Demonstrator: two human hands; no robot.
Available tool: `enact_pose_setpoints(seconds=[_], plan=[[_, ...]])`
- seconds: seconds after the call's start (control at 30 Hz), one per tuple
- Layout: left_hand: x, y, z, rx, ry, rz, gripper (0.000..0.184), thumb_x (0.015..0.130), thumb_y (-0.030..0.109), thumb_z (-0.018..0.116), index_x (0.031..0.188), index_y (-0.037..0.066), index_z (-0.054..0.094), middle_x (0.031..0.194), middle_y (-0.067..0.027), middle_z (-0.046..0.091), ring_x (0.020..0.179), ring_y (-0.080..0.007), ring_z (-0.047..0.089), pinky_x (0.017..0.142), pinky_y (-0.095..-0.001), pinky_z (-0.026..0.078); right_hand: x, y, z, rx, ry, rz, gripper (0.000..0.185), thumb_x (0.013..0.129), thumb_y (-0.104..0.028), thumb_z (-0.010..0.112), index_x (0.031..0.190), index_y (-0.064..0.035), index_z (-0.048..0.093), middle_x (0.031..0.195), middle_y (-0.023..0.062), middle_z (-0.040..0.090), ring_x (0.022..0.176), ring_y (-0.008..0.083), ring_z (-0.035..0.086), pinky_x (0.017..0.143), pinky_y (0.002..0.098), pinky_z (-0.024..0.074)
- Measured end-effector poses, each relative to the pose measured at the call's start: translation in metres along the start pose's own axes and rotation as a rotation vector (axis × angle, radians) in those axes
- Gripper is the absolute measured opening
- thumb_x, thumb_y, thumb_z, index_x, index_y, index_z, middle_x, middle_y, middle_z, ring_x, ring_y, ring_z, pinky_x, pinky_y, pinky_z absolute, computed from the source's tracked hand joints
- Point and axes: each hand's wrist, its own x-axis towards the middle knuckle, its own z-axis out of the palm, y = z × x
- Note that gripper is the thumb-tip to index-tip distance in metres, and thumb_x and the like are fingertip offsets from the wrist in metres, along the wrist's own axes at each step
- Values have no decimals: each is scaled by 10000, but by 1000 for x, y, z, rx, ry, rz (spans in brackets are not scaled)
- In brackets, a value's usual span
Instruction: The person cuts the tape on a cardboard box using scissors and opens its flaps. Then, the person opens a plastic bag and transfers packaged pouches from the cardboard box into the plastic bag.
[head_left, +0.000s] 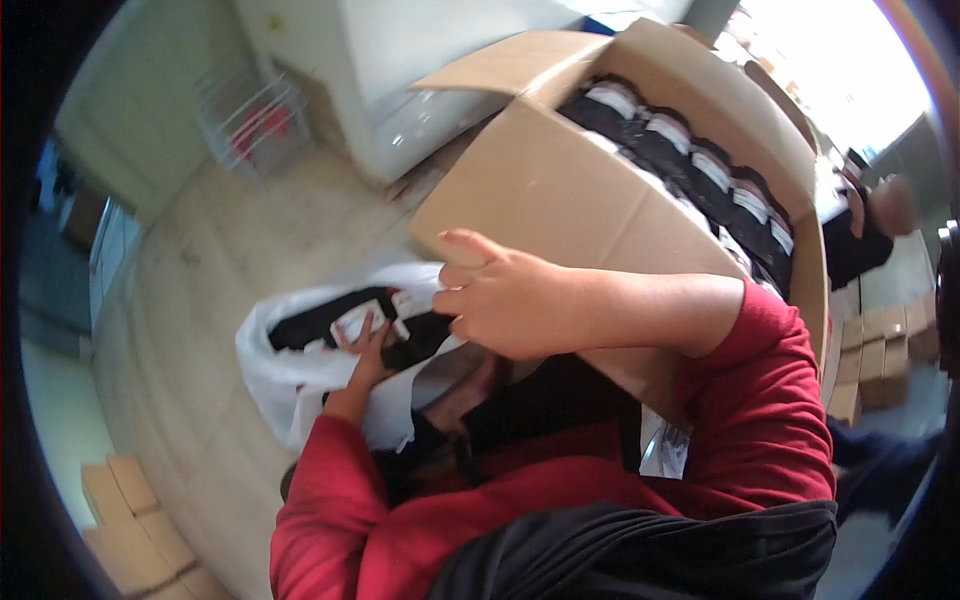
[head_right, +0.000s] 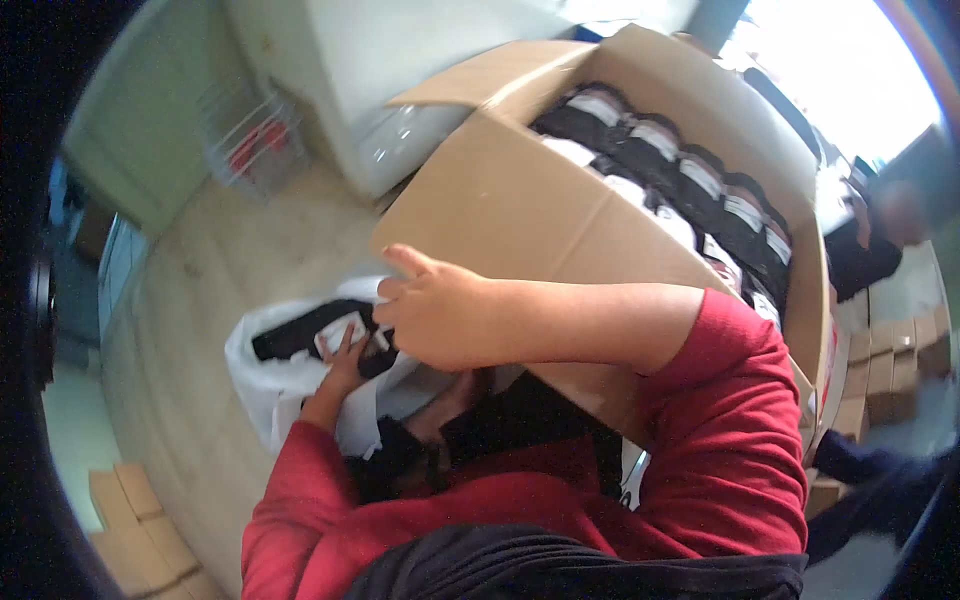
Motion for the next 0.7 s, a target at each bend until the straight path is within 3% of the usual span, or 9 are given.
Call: enact_pose_setpoints(seconds=[0.13, 0.23, 0.3, 0.37, 0.4, 0.47, 0.57, 0.6, 0.7], plan=[[-9, 44, -71, 81, -325, -306, 926, 518, 600, 638, 1297, 352, 202, 1402, 5, 42, 1253, -391, 62, 897, -664, 80, -52, 57, -32, 526, 572, 200, 224, 742, -216, 571, 939, -113, 601, 937, 72, 550, 960, 214, 502, 872, 359, 367], [-15, 45, -85, -29, -207, -311, 848, 586, 544, 626, 1294, 263, 252, 1391, -37, 113, 1248, -349, 155, 917, -616, 145, -118, 142, -17, 319, 651, 841, 255, 760, -250, 537, 932, -71, 596, 943, 118, 573, 821, 259, 558, 745, 330, 442], [-15, 44, -99, -95, -147, -306, 815, 615, 497, 635, 1290, 222, 271, 1386, -51, 134, 1245, -336, 176, 934, -584, 167, -175, 198, 24, 240, 461, 1069, 188, 751, -197, 561, 875, -60, 595, 842, 118, 599, 775, 219, 576, 696, 323, 449], [-11, 23, -110, -371, 195, -212, 706, 679, 350, 634, 1272, 152, 307, 1378, -80, 157, 1244, -326, 184, 951, -517, 206, -211, 233, 68, 190, 232, 1195, 186, 722, -218, 570, 821, -65, 605, 832, 124, 599, 786, 242, 572, 707, 329, 448], [-1, 11, -121, -532, 115, -334, 719, 695, 218, 626, 1298, 148, 242, 1379, -112, 132, 1248, -329, 168, 953, -490, 220, -215, 239, 82, 124, 124, 1204, 206, 702, -245, 567, 810, -76, 617, 834, 132, 597, 813, 269, 564, 719, 358, 443], [-13, 67, -169, -72, 638, -351, 796, 684, 128, 617, 1326, 163, 147, 1383, -128, 90, 1254, -321, 153, 950, -508, 214, -206, 241, 91, 89, -46, 1085, 304, 723, -343, 555, 892, -95, 604, 889, 121, 595, 855, 287, 554, 736, 386, 436], [-6, 54, -167, -85, 489, -445, 851, 676, 62, 599, 1335, 174, 72, 1386, -132, 58, 1260, -313, 140, 958, -511, 198, -175, 255, 97, 128, -145, 1052, 342, 732, -378, 552, 923, -97, 592, 898, 132, 594, 870, 284, 558, 733, 391, 442], [-7, 44, -155, -179, 546, -304, 810, 681, 28, 574, 1331, 155, 107, 1386, -132, 50, 1264, -313, 123, 956, -536, 180, -168, 259, 102, 72, -240, 1064, 355, 732, -373, 559, 932, -81, 588, 899, 135, 596, 871, 278, 564, 725, 390, 449], [-27, 58, -134, -325, 666, -206, 676, 710, -15, 517, 1301, 86, 206, 1366, -152, 135, 1239, -325, 199, 984, -395, 231, -160, 264, 132, -7, -312, 1130, 328, 732, -324, 568, 915, -53, 594, 902, 132, 601, 867, 262, 577, 703, 381, 466]])
